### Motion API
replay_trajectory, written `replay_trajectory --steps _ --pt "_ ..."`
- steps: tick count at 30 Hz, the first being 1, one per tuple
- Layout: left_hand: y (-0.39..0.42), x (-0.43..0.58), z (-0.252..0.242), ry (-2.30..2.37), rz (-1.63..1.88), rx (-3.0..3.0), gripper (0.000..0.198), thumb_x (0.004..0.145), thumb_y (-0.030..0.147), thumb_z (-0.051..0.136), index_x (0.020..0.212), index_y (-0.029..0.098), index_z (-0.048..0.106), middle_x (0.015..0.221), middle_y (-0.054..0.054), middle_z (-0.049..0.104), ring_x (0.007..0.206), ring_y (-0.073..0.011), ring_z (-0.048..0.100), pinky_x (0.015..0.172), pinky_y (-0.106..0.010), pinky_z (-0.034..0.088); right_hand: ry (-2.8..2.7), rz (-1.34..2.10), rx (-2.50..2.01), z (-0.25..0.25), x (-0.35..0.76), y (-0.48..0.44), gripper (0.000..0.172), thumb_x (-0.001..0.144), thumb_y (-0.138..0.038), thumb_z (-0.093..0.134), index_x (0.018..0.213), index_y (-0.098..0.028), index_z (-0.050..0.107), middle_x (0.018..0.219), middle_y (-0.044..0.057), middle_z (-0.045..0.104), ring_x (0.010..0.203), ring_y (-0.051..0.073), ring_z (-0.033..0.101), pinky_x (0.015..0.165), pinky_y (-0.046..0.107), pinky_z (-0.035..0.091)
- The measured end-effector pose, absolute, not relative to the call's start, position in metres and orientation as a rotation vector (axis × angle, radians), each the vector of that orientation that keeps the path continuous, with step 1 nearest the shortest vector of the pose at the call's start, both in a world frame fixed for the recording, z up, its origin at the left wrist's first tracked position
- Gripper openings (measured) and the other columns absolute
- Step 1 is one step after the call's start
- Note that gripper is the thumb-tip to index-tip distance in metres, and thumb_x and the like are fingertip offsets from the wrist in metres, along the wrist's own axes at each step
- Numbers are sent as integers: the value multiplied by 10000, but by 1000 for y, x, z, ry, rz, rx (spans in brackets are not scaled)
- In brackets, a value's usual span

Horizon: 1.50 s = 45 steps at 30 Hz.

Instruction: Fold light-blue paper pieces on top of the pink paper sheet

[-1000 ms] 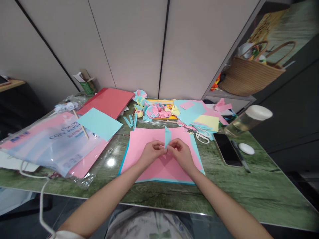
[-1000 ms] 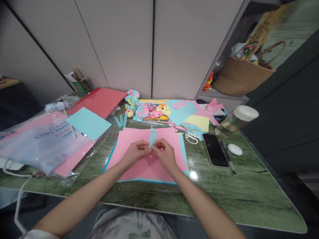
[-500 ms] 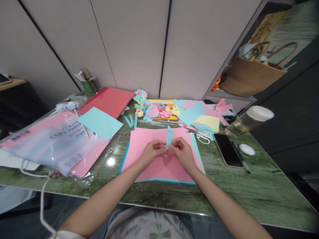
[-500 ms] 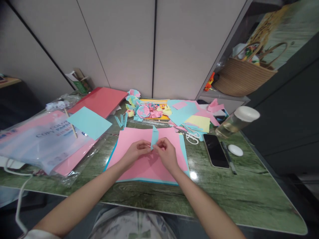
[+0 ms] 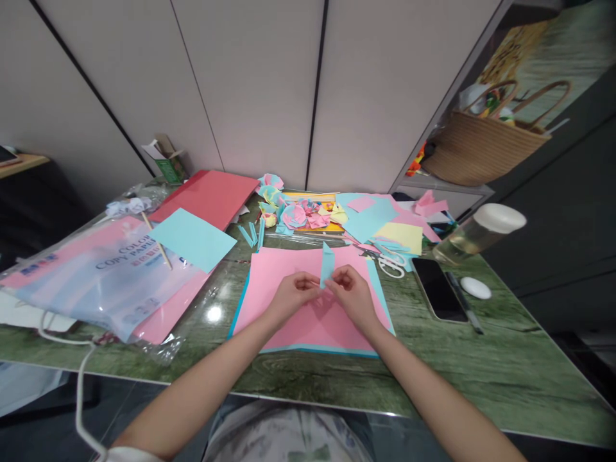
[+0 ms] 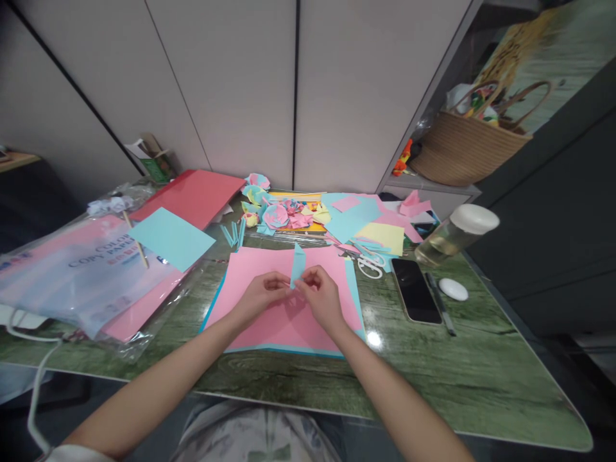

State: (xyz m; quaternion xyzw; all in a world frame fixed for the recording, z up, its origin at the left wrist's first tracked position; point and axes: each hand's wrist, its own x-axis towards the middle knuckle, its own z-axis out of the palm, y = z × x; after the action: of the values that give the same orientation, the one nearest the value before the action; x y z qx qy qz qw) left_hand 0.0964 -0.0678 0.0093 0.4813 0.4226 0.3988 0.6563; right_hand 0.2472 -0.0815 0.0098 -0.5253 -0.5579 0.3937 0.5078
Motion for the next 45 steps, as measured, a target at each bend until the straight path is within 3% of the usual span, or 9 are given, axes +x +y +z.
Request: replay_trajectory --steps 9,13,18,25,36,45 --pt "-71 100 9 955 928 1187 200 648 202 609 819 144 523 597 27 560 519 -109 566 563 -238 436 -1344 957 -1254 7 245 -81 160 676 -292 586 744 -194 479 656 -27 487 602 110 460 554 237 361" --pt "-70 99 9 983 885 1254 133 659 241 600 707 127 551 559 4 574 512 -119 555 546 -239 425 -1363 950 -1254 9 243 -83 156 669 -291 591 740 -195 489 668 -24 502 626 116 476 594 249 370" --pt "-68 96 8 1033 869 1356 218 669 317 601 581 119 581 522 -9 570 486 -98 496 484 -210 362 -1329 965 -1265 9 243 -84 181 661 -295 605 759 -201 485 677 -26 503 642 121 488 601 250 372" --pt "-70 97 8 1034 910 1402 183 685 299 581 607 135 559 538 -2 583 521 -110 524 514 -213 384 -1208 1213 -1181 7 246 -81 339 660 -271 616 940 -228 431 619 -56 514 547 99 468 512 218 348" --pt "-66 97 7 1052 861 1396 228 676 350 583 643 125 600 595 -29 607 509 -108 503 495 -222 385 -1161 1235 -1138 10 251 -80 376 649 -309 626 958 -224 430 580 -65 523 502 85 455 483 207 337" --pt "-67 95 9 971 884 1362 160 668 295 590 679 136 579 657 -12 586 579 -113 530 544 -223 408 -1102 1165 -1169 12 260 -75 395 633 -318 651 961 -228 450 583 -64 542 539 103 502 516 218 357"
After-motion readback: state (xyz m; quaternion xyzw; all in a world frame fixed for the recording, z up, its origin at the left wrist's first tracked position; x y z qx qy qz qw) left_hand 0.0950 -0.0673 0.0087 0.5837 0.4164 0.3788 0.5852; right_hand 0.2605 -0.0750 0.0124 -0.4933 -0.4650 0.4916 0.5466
